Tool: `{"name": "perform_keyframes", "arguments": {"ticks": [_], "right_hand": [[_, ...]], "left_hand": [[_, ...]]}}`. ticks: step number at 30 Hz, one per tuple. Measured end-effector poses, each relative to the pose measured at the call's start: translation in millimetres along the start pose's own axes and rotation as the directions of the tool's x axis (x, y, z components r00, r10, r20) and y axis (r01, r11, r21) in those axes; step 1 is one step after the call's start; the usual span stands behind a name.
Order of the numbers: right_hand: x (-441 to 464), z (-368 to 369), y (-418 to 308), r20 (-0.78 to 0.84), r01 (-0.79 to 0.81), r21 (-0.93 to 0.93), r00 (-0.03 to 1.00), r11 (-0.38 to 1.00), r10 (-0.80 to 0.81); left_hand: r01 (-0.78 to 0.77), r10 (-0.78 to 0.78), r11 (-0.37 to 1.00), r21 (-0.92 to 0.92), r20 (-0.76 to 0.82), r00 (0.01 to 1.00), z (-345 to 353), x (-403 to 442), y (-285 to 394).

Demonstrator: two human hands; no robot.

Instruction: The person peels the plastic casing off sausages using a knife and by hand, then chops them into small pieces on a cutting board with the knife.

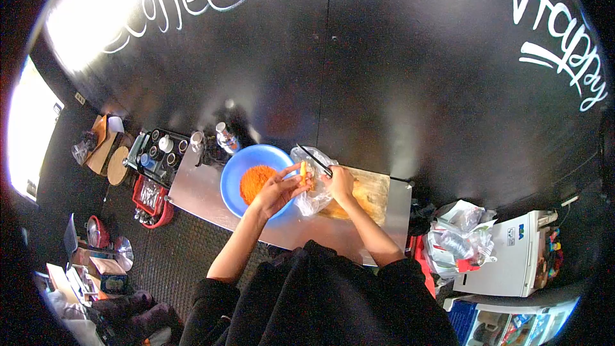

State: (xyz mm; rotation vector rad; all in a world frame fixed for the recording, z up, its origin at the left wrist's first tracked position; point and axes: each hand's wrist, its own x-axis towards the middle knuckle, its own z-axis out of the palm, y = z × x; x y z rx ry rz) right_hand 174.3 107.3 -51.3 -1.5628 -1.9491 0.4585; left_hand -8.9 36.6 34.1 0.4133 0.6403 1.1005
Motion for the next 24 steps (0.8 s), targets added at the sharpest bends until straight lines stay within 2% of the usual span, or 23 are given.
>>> {"name": "perform_keyframes", "arguments": {"ticks": [3, 4, 6, 7, 9, 10, 12, 17, 19, 24], "right_hand": [[0.9, -4.5, 7.2, 0.201, 0.07, -0.066, 0.978, 0.995, -0.056], [-1.0, -5.8, 7.1, 0.2, 0.07, -0.066, 0.978, 0.995, -0.056], [-5.9, -11.1, 1.9, 0.129, 0.111, -0.02, 0.986, 0.994, -0.107], [-8.4, -16.7, -1.6, 0.13, 0.114, -0.02, 0.985, 0.993, -0.11], [-13.5, -28.0, -7.2, 0.22, 0.114, 0.148, 0.965, 0.982, -0.146], [-15.7, -28.8, -7.1, 0.219, 0.116, 0.147, 0.965, 0.982, -0.146], [-20.0, -32.2, -10.3, 0.084, 0.243, 0.339, 0.954, 0.909, -0.287], [-22.3, -36.0, -6.7, 0.129, 0.251, 0.337, 0.943, 0.907, -0.308], [-22.9, -33.0, -4.1, 0.08, 0.259, 0.347, 0.949, 0.901, -0.304], [-22.6, -28.8, 0.7, 0.076, 0.255, 0.384, 0.949, 0.888, -0.306]], "left_hand": [[-0.005, 0.004, 0.999, 0.048, 0.009, 1.0, 3.2, -3.6, -2.1], [-0.005, 0.005, 0.999, 0.048, 0.01, 1.0, 6.4, -5.7, -2.0], [-0.016, -0.005, 0.975, 0.223, 0.092, 0.996, 11.0, -9.6, -1.8], [-0.019, -0.002, 0.975, 0.222, 0.091, 0.996, 8.8, -9.2, -4.0], [-0.004, -0.011, 0.985, 0.174, 0.085, 0.996, 3.5, -5.7, -8.5], [-0.005, -0.01, 0.985, 0.174, 0.086, 0.996, 3.0, -4.8, -10.0], [0.001, -0.006, 0.989, 0.149, 0.033, 0.999, 2.7, -3.1, -12.4], [-0.025, 0.012, 0.977, 0.212, 0.062, 0.998, -4.3, 0.7, -14.0], [-0.032, 0.015, 0.978, 0.207, 0.083, 0.996, -6.0, 2.4, -14.6], [-0.015, 0.016, 0.983, 0.184, -0.005, 1.0, 0.7, 1.8, -13.4]]}}
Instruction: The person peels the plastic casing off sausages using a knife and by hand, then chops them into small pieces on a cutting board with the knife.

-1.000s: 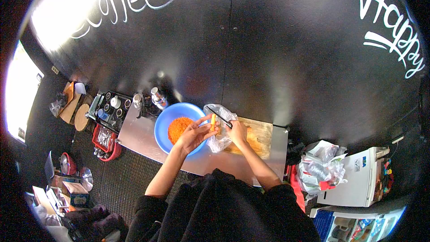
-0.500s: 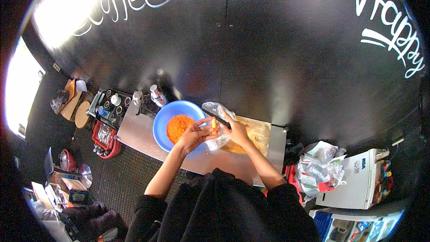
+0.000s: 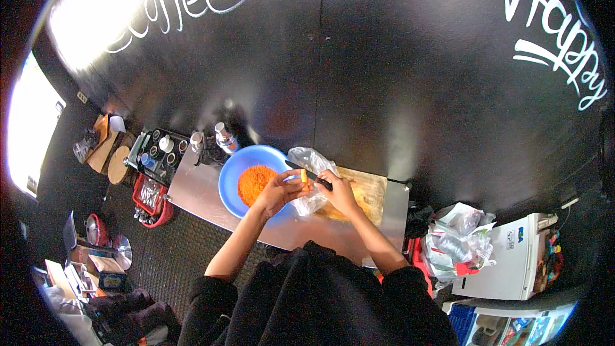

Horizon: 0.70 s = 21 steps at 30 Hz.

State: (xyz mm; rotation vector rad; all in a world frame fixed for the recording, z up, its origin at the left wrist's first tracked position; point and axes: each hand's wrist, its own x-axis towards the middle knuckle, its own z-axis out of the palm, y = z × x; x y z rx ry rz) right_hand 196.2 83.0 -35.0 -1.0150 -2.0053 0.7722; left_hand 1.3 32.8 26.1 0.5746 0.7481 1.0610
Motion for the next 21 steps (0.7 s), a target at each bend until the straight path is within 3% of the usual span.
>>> {"name": "perform_keyframes", "arguments": {"ticks": [5, 7, 8, 10, 11, 12, 14, 19, 21], "right_hand": [[-2.9, -4.8, -15.3, -0.102, 0.011, 0.004, 0.995, 1.0, -0.01], [-1.0, -22.0, -46.1, -0.107, -0.257, 0.163, 0.955, 0.953, 0.276], [-0.1, -28.4, -55.4, -0.105, -0.257, 0.162, 0.956, 0.953, 0.275], [0.1, -38.3, -64.9, -0.05, -0.226, 0.299, 0.967, 0.927, 0.252], [-2.2, -38.2, -62.4, -0.069, -0.094, 0.314, 0.99, 0.945, 0.122], [-3.1, -43.1, -68.1, -0.069, -0.096, 0.313, 0.99, 0.945, 0.123], [-4.3, -59.5, -92.9, 0.048, 0.031, 0.232, 0.998, 0.972, -0.043], [-9.1, -76.7, -108.7, 0.092, 0.008, 0.053, 0.996, 0.999, -0.013], [-11.0, -77.0, -103.3, 0.071, 0.121, 0.025, 0.99, 0.992, -0.123]], "left_hand": [[-0.037, 0.036, 0.999, 0.025, 0.05, 0.998, 9.6, -5.4, 3.7], [-0.077, 0.075, 0.997, 0.028, 0.068, 0.995, 16.9, -8.8, 6.7], [-0.082, 0.079, 0.995, 0.051, 0.049, 0.996, 22.3, -11.4, 9.4], [-0.084, 0.082, 0.994, 0.074, 0.029, 0.996, 27.2, -13.8, 10.3], [-0.087, 0.087, 0.995, 0.049, -0.005, 0.996, 28.4, -14.6, 8.8], [-0.091, 0.092, 0.996, 0.025, -0.039, 0.995, 30.3, -15.4, 7.9], [-0.121, 0.121, 0.989, 0.079, 0.001, 0.993, 40.0, -19.2, 12.4], [-0.188, 0.183, 0.963, 0.192, 0.039, 0.982, 55.7, -26.4, 20.0], [-0.224, 0.231, 0.879, 0.42, 0.035, 0.972, 61.6, -29.4, 23.7]]}}
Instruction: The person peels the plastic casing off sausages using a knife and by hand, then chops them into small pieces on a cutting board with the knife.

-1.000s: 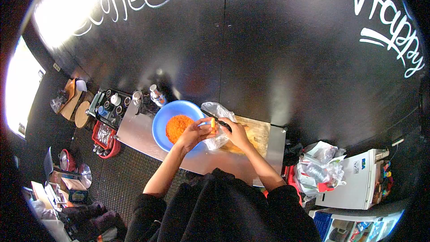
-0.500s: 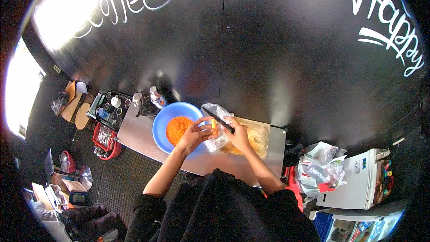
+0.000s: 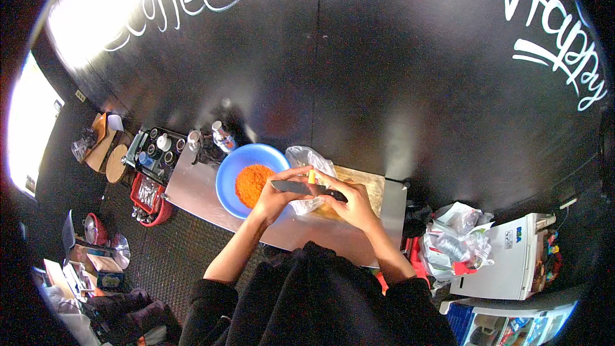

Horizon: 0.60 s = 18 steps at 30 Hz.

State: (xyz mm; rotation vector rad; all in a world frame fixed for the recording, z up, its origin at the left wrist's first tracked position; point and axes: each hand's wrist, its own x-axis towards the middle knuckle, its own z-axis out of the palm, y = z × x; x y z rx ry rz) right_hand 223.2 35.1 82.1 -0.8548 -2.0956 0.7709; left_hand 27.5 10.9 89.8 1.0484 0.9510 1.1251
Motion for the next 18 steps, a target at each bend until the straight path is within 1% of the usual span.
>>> {"name": "perform_keyframes", "arguments": {"ticks": [1, 3, 7, 9, 10, 12, 16, 18], "right_hand": [[-0.8, -0.7, -0.9, -0.001, -0.002, -0.001, 1.0, 1.0, 0.002], [-0.6, -1.9, -5.3, -0.074, 0.109, -0.021, 0.991, 0.994, -0.111], [-1.5, -0.7, -9.5, -0.135, 0.153, -0.071, 0.978, 0.986, -0.161], [-4.8, -1.5, -12.3, -0.067, 0.063, -0.177, 0.995, 0.982, -0.075], [-5.2, 0.3, -10.3, -0.068, 0.062, -0.176, 0.995, 0.982, -0.075], [-5.5, 5.6, -5.5, -0.169, 0.149, -0.229, 0.967, 0.962, -0.19], [-4.4, 5.4, -10.3, -0.174, 0.17, -0.258, 0.96, 0.951, -0.219], [-3.5, 8.0, -9.9, -0.221, 0.216, -0.237, 0.938, 0.947, -0.269]], "left_hand": [[0.001, -0.001, 1.0, 0.0, 0.002, 1.0, 0.8, -0.6, 1.1], [-0.02, 0.019, 0.999, 0.044, 0.022, 1.0, 1.4, -1.7, 2.9], [-0.049, 0.048, 0.992, 0.114, 0.012, 0.999, 7.6, -4.5, 8.6], [-0.093, 0.094, 0.992, 0.08, -0.012, 0.995, 9.7, -5.4, 7.4], [-0.093, 0.094, 0.992, 0.08, -0.012, 0.995, 10.4, -6.2, 9.4], [-0.063, 0.064, 0.995, 0.077, -0.001, 0.998, 12.2, -8.9, 15.0], [-0.056, 0.057, 0.996, 0.066, -0.004, 0.998, 9.3, -7.4, 9.1], [-0.046, 0.046, 0.999, -0.028, -0.02, 0.999, 9.8, -7.8, 6.8]]}}
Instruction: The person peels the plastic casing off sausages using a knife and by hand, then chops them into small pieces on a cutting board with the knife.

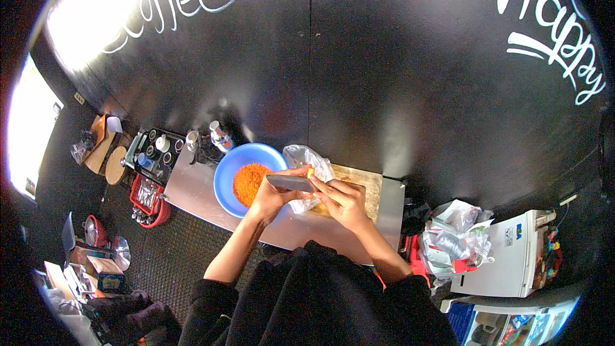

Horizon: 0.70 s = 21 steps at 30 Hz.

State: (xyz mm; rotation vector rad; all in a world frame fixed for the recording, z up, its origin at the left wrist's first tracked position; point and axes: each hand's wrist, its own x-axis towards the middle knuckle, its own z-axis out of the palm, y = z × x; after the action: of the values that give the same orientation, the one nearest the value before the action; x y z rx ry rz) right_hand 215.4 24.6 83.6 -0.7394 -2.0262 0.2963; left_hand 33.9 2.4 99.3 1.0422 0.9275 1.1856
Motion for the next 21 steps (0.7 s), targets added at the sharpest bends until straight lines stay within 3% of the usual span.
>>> {"name": "perform_keyframes", "arguments": {"ticks": [4, 6, 7, 9, 13, 14, 15, 16, 18, 21], "right_hand": [[2.4, 8.7, -1.3, -0.082, 0.042, 0.03, 0.996, 0.999, -0.039], [1.5, 16.6, 1.5, -0.116, -0.068, 0.396, 0.985, 0.916, 0.124], [-0.8, 15.9, 2.6, -0.117, -0.066, 0.395, 0.986, 0.916, 0.122], [-6.6, 11.5, 4.1, 0.246, -0.51, 0.66, 0.84, 0.551, 0.483], [-6.5, 4.1, 6.7, 0.395, -0.595, 0.699, 0.784, 0.397, 0.479], [-12.1, 9.4, 18.7, 0.316, -0.49, 0.665, 0.869, 0.564, 0.382], [-7.7, 7.7, 14.5, 0.317, -0.49, 0.665, 0.868, 0.563, 0.381], [0.8, 3.4, 5.7, 0.172, -0.315, 0.576, 0.949, 0.754, 0.265], [6.6, -4.3, -5.9, 0.071, -0.163, 0.391, 0.987, 0.906, 0.147], [12.0, -18.0, -13.5, 0.206, -0.254, 0.246, 0.957, 0.935, 0.206]], "left_hand": [[0.034, -0.033, 0.993, -0.117, 0.007, 0.999, -3.8, 1.1, -8.4], [0.107, -0.093, 0.982, -0.158, 0.088, 0.992, -11.4, 3.2, -12.7], [0.105, -0.092, 0.982, -0.158, 0.088, 0.992, -10.8, 3.4, -11.7], [0.113, -0.09, 0.96, -0.255, 0.102, 0.991, -7.4, 3.0, -8.1], [0.142, -0.12, 0.941, -0.308, 0.09, 0.989, -7.3, 1.3, -6.6], [0.141, -0.119, 0.941, -0.308, 0.088, 0.989, -9.6, 1.5, -7.9], [0.149, -0.127, 0.942, -0.301, 0.092, 0.988, -12.9, 1.9, -10.8], [0.157, -0.134, 0.943, -0.294, 0.097, 0.986, -13.8, 2.3, -10.9], [0.146, -0.134, 0.959, -0.242, 0.065, 0.989, -8.7, 1.0, -2.0], [0.132, -0.13, 0.974, -0.183, 0.024, 0.991, -8.5, 2.2, -1.1]]}}
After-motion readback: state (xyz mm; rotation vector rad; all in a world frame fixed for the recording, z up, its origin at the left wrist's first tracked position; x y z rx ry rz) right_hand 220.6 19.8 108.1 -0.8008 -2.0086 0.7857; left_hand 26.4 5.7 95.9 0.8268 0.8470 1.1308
